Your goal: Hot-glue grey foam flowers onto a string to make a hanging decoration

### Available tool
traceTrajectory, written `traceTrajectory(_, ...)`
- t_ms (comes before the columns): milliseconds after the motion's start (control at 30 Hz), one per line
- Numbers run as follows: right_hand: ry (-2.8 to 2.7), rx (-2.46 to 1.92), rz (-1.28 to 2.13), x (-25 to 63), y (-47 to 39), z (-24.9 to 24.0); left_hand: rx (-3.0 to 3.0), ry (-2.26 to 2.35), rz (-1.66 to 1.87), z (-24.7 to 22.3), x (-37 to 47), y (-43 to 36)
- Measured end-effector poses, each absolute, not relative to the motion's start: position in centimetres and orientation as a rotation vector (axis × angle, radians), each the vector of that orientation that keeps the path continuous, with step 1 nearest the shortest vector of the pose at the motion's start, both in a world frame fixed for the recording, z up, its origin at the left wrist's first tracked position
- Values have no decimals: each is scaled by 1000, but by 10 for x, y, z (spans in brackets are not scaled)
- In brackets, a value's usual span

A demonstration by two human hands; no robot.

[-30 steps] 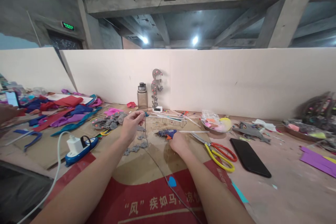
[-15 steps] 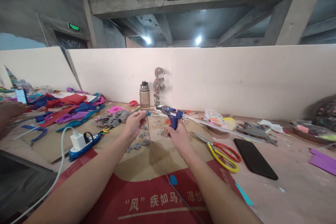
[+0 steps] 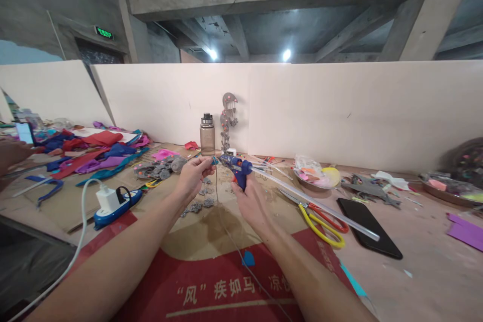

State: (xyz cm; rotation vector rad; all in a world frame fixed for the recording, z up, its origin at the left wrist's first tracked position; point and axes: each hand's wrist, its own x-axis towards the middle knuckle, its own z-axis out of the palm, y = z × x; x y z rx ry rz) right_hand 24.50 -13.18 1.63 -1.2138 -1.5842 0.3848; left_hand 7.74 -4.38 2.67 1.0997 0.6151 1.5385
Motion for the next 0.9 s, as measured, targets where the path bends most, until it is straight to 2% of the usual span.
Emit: traceTrajectory(900,-1627,-1249,288,237,-140,24,1159,673,1543,26,80,-47)
